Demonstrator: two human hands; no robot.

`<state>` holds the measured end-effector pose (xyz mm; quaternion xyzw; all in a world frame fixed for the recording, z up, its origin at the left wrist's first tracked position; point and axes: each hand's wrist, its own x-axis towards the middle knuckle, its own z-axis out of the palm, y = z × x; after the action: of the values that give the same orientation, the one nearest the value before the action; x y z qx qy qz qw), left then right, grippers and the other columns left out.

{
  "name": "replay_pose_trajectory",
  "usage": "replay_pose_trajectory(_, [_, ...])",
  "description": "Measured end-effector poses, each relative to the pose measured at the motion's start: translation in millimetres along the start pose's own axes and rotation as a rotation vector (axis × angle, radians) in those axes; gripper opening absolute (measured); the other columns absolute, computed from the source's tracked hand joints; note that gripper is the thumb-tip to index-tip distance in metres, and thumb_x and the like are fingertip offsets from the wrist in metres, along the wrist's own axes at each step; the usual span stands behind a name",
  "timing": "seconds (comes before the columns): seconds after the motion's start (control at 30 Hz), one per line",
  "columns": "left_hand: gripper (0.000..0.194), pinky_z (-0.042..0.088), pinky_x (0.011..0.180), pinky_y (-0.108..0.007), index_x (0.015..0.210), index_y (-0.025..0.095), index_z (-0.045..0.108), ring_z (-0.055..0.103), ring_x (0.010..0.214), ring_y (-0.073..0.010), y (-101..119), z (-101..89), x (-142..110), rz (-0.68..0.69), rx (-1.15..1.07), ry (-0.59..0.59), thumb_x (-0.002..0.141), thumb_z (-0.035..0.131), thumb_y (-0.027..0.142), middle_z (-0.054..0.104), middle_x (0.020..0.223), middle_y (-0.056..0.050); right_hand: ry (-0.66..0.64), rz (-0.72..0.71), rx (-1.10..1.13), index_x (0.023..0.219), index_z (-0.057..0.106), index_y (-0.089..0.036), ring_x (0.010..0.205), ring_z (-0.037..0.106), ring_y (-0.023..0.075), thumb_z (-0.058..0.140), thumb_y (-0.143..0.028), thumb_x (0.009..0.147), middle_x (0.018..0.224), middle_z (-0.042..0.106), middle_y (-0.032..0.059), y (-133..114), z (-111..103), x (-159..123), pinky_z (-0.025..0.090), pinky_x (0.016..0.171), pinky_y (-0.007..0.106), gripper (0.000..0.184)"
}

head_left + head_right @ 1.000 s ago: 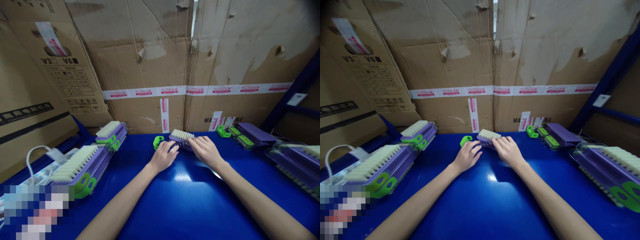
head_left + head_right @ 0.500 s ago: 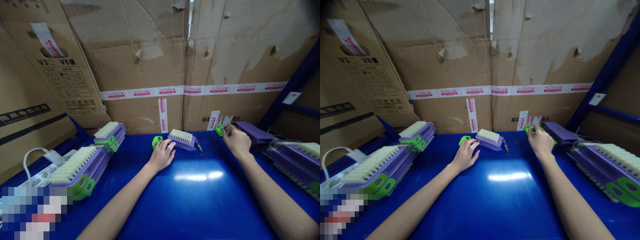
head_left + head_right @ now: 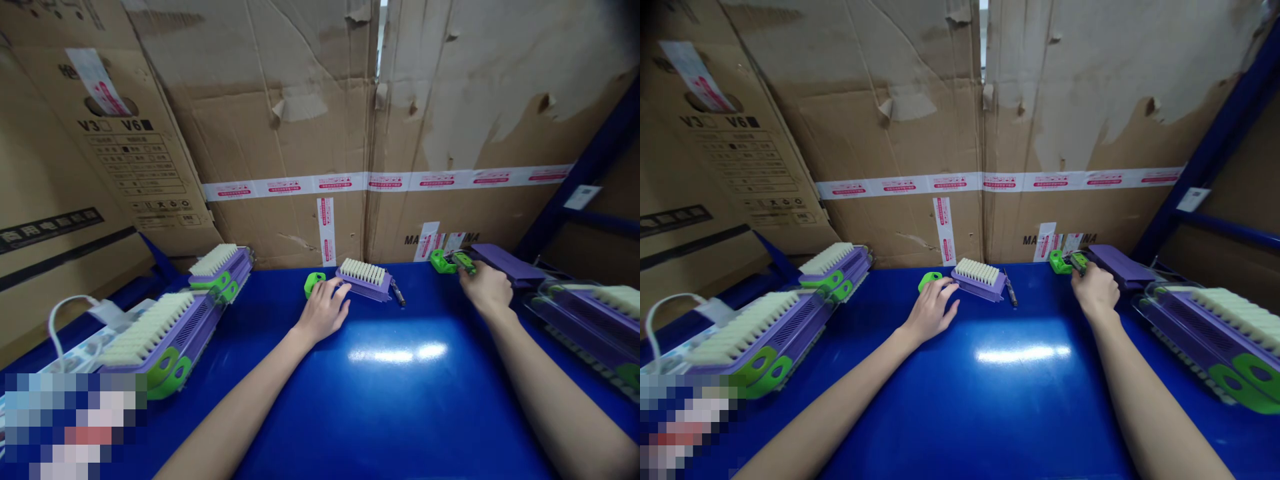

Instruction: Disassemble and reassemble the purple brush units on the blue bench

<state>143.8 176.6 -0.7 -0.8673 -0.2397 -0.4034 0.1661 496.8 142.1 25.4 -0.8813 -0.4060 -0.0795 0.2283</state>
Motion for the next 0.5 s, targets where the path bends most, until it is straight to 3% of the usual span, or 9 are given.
replay_pose_trajectory(0.1, [0.036, 0.046, 0.085, -0.045, 0.122, 0.017, 0.043, 0.054, 0.104, -0.0277, 0.1, 0.2, -0.2, -0.007, -0.003, -0.010, 0.086, 0.049, 0.019, 0.052, 0.113, -0.016, -0.020, 0.091, -0.004, 0.123, 0.058, -0.016, 0.091, 0.061, 0.0368, 0.044, -0.044, 0.085, 0.103, 0.063, 0.0217, -1.1, -1.8, 0.3, 0.046, 0.070, 0.042, 0.049])
replay_pose_trajectory(0.5, [0.036, 0.047, 0.085, -0.043, 0.122, 0.016, 0.043, 0.054, 0.103, -0.0268, -0.3, 0.3, 0.1, -0.009, 0.017, -0.022, 0.087, 0.048, 0.019, 0.053, 0.113, -0.016, -0.008, 0.060, -0.001, 0.128, 0.053, -0.017, 0.099, 0.059, 0.0381, 0.040, -0.045, 0.087, 0.117, 0.054, 0.0206, -6.8, -4.5, -5.5, 0.046, 0.075, 0.042, 0.052])
